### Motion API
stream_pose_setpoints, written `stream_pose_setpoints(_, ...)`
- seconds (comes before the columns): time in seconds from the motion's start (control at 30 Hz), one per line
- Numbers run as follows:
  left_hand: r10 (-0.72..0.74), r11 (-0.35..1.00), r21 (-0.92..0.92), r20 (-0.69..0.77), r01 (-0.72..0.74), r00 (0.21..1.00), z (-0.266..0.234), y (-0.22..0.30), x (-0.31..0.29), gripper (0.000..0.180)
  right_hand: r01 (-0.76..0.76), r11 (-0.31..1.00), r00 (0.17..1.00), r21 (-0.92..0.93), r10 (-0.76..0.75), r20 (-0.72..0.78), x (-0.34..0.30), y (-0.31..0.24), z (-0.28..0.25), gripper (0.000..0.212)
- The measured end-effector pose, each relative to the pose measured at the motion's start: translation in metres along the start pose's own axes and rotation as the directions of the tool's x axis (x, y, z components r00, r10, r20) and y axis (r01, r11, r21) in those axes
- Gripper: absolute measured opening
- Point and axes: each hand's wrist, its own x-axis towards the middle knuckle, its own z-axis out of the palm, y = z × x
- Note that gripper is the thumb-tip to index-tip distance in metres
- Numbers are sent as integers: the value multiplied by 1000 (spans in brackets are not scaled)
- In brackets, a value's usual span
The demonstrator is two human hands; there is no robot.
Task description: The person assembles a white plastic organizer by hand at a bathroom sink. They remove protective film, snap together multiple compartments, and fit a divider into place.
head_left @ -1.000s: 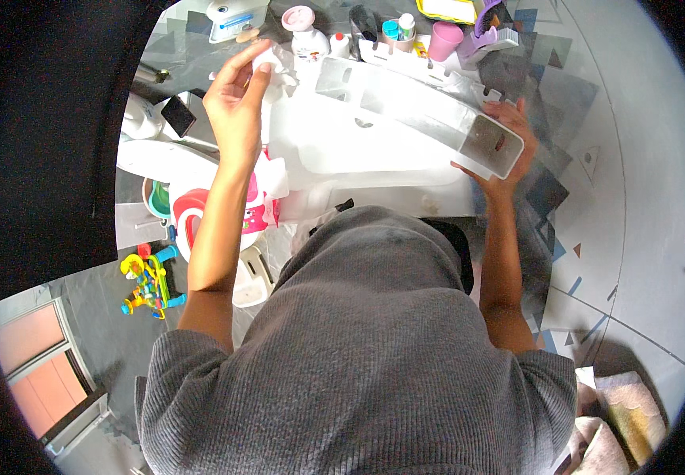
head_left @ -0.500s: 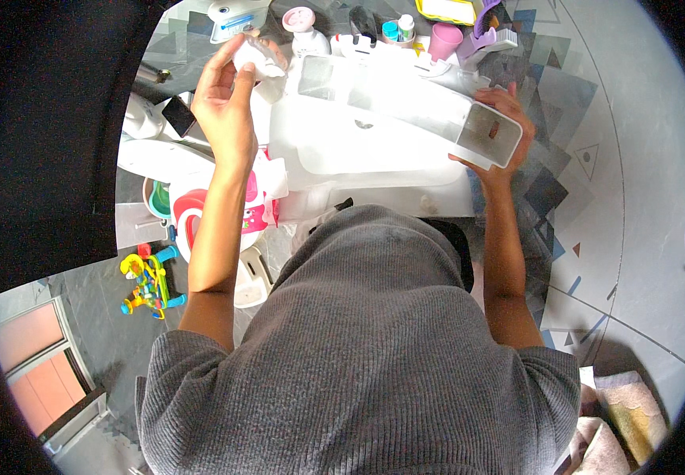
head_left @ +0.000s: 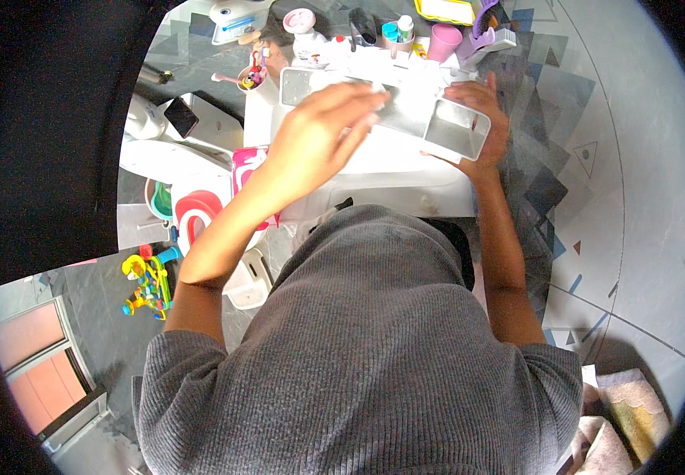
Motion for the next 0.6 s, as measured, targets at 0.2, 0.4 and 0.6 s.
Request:
stream_pose_setpoints(0.2,-23,960,-205,617,189,787,19,-27,34,37,-8,998,1000,69,7,17,-8,1,10,58)
stream_pose_setpoints(0.4,45,904,-327,716,277,696,63,-59,51,36,-70,998,997,-6,70,16,-13,-3,17,66)
stream_pose_setpoints(0.6,194,962,-272,714,11,672,69,-63,59,30,-86,989,995,-119,91,35,-22,-4,12,71)
